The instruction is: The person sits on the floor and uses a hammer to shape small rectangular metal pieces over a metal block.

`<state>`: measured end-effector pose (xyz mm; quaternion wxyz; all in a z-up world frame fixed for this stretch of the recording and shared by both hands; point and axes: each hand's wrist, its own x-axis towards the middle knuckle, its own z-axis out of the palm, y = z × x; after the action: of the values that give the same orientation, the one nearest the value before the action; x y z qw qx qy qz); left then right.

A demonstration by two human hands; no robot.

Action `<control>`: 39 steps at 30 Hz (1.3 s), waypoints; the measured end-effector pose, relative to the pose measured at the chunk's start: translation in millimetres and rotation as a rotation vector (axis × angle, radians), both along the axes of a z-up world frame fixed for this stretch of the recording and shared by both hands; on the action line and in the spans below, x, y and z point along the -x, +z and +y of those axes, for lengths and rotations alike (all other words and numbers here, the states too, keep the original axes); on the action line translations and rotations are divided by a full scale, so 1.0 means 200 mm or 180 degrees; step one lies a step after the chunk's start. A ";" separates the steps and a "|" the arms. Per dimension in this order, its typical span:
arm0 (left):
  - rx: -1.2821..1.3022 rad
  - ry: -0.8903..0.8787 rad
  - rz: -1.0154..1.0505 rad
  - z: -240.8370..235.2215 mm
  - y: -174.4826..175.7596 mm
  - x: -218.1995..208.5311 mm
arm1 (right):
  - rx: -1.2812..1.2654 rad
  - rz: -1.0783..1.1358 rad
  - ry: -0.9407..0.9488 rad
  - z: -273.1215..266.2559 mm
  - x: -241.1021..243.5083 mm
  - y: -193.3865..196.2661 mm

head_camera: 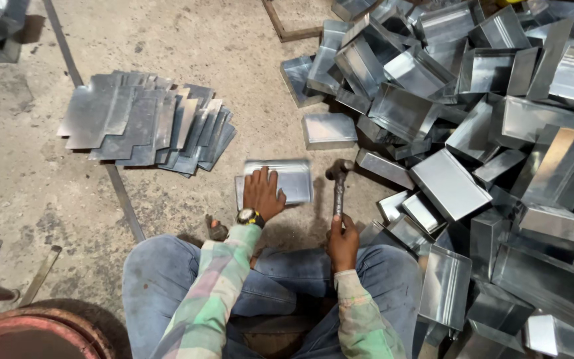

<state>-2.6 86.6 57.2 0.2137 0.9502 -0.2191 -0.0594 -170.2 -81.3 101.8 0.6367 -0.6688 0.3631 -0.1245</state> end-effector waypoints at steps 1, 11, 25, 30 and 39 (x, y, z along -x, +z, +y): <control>0.0040 0.0113 -0.0244 -0.01 0.00 -0.01 | 0.0237 -0.0184 0.0099 0.01 0.01 -0.01; -0.0152 -0.0343 -0.0509 0.07 -0.10 -0.31 | 0.0720 -0.1771 0.0622 0.14 0.11 0.28; -0.0251 -0.0412 -0.0543 0.04 -0.18 -0.31 | 0.1508 0.0293 0.0459 0.03 0.07 -0.05; -0.0363 -0.0422 -0.0501 0.05 -0.13 -0.29 | 0.1193 -0.0389 0.0433 0.04 0.04 0.01; -0.0490 -0.0344 -0.0283 0.07 -0.04 -0.18 | 0.1709 0.0030 0.0607 0.06 0.00 -0.04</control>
<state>33.0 100.7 49.0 0.1266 0.9523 -0.2741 -0.0452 -170.4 -69.5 93.7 0.4439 -0.8452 0.2555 -0.1526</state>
